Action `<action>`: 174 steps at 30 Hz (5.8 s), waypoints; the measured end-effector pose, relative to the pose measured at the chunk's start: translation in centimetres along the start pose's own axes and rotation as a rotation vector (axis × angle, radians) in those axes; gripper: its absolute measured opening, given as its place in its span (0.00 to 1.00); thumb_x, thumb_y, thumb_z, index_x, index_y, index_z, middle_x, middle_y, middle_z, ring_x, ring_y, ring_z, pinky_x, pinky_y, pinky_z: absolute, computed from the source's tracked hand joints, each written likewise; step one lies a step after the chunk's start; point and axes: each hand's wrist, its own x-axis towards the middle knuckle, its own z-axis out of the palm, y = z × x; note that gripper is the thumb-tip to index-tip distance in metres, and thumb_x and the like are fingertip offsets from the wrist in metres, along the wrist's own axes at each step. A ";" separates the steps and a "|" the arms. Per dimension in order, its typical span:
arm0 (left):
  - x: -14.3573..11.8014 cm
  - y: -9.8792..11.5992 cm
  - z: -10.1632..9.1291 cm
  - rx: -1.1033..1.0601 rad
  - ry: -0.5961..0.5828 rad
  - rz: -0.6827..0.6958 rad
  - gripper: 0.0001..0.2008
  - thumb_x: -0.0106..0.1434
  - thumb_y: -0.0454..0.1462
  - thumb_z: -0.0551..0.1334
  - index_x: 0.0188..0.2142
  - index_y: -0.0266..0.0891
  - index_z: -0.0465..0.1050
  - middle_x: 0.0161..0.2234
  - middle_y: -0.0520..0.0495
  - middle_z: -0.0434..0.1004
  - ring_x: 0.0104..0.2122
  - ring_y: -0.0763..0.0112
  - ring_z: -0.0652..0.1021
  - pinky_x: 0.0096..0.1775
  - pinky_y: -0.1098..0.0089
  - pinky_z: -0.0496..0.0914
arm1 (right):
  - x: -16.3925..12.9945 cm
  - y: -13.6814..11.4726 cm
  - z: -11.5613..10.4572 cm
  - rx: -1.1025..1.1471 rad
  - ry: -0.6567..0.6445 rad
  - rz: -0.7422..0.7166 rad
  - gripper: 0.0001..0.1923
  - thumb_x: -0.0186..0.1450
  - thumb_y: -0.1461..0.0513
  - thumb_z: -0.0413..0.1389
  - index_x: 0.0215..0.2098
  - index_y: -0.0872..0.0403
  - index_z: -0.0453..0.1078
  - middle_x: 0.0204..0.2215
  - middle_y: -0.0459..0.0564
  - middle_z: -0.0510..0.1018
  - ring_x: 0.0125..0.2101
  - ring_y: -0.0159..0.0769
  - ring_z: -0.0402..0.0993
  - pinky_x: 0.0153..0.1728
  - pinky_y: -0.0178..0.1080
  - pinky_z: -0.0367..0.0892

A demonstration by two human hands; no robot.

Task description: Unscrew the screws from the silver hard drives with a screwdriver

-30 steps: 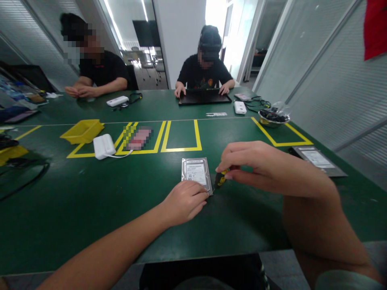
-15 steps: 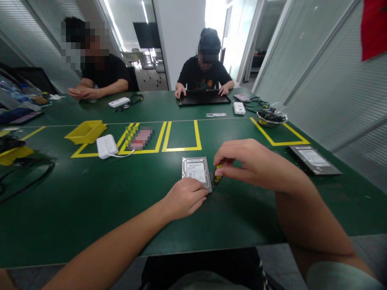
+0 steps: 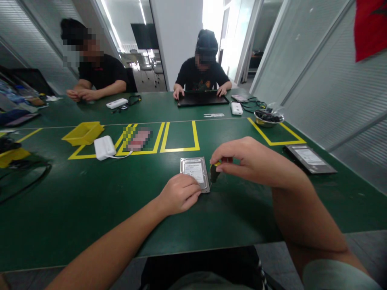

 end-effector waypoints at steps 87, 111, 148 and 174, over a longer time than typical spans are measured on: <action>0.6 -6.7 -0.7 0.316 -0.273 -0.955 0.14 0.67 0.43 0.52 0.32 0.43 0.74 0.32 0.47 0.80 0.35 0.60 0.79 0.33 0.67 0.61 | 0.1 0.4 -0.6 0.104 -0.092 0.013 0.04 0.67 0.64 0.55 0.40 0.54 0.71 0.38 0.49 0.74 0.38 0.33 0.69 0.39 0.36 0.63; 0.0 -6.6 -0.7 0.321 -0.307 -0.839 0.12 0.69 0.44 0.52 0.35 0.42 0.70 0.33 0.47 0.78 0.35 0.60 0.76 0.34 0.66 0.59 | 0.0 0.2 -0.6 0.114 -0.120 0.004 0.08 0.68 0.67 0.52 0.42 0.54 0.72 0.39 0.47 0.74 0.40 0.31 0.68 0.41 0.35 0.62; 0.2 -6.5 -0.7 0.330 -0.330 -0.826 0.11 0.68 0.44 0.53 0.35 0.42 0.70 0.34 0.46 0.78 0.36 0.59 0.76 0.35 0.64 0.61 | 0.3 0.9 -0.6 0.066 -0.124 -0.061 0.17 0.69 0.70 0.50 0.51 0.55 0.75 0.47 0.49 0.78 0.45 0.29 0.74 0.47 0.31 0.65; 0.1 -6.0 -0.9 0.344 -0.336 -0.818 0.12 0.69 0.43 0.52 0.35 0.42 0.70 0.35 0.46 0.79 0.38 0.58 0.77 0.37 0.64 0.63 | 1.7 -2.2 2.7 -0.697 -0.035 0.356 0.27 0.71 0.46 0.41 0.29 0.53 0.69 0.24 0.52 0.77 0.23 0.39 0.71 0.23 0.39 0.40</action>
